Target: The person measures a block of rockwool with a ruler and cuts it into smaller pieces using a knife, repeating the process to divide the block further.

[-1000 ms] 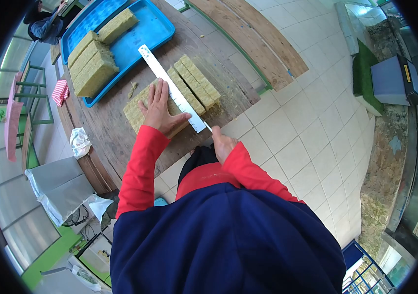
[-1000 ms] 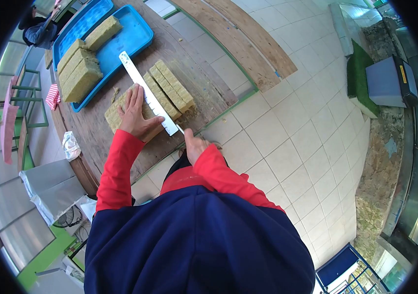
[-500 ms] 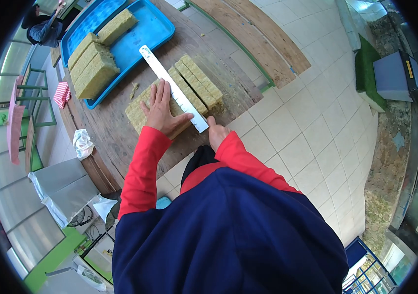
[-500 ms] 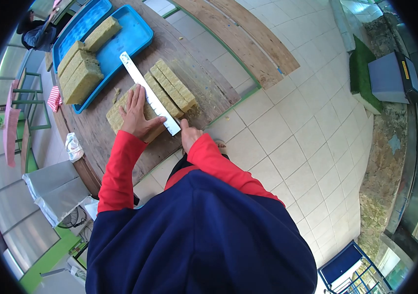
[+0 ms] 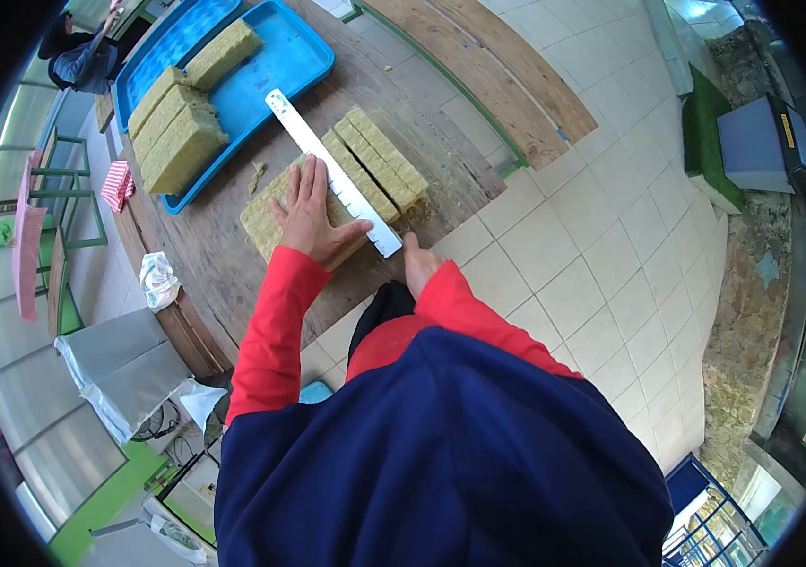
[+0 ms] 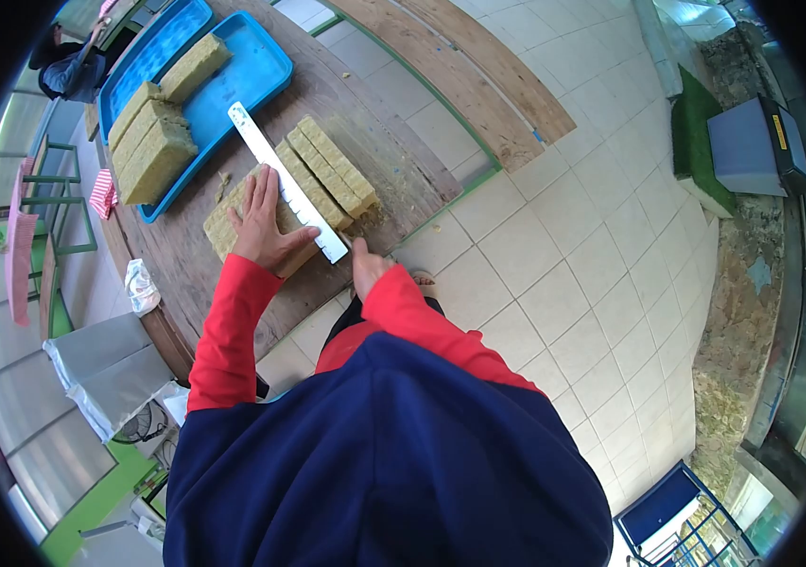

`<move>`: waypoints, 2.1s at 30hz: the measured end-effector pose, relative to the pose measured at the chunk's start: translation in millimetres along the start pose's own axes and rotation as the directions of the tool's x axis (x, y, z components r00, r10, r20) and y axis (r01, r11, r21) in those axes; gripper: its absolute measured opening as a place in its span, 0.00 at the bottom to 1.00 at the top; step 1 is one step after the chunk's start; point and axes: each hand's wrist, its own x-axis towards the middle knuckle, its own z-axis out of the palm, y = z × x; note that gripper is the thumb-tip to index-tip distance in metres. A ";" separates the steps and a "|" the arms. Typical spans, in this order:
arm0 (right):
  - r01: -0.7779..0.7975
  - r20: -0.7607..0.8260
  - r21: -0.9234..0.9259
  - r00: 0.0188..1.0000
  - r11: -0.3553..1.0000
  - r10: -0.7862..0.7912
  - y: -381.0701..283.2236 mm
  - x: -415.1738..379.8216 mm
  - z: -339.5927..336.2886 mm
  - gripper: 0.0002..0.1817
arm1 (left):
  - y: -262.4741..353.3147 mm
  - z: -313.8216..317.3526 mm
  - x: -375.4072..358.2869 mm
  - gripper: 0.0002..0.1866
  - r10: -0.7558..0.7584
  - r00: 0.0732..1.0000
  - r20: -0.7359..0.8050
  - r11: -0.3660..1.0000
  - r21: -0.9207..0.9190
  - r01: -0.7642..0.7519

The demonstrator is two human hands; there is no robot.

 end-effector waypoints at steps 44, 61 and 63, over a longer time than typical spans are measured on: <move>0.026 -0.003 -0.029 1.000 0.999 -0.026 64.3 -66.1 11.5 0.07 | -1.8 -0.2 -1.1 0.51 0.050 0.999 0.016 0.997 0.060 -0.050; 0.014 -0.030 0.015 0.999 1.000 -0.014 66.5 -47.0 22.8 0.07 | -2.2 0.2 -1.0 0.51 0.059 0.998 -0.021 0.998 0.030 -0.058; 0.022 -0.009 0.037 1.000 0.999 -0.021 70.2 -59.7 18.8 0.07 | -1.7 1.1 -0.4 0.51 0.057 0.998 -0.019 0.998 0.040 -0.056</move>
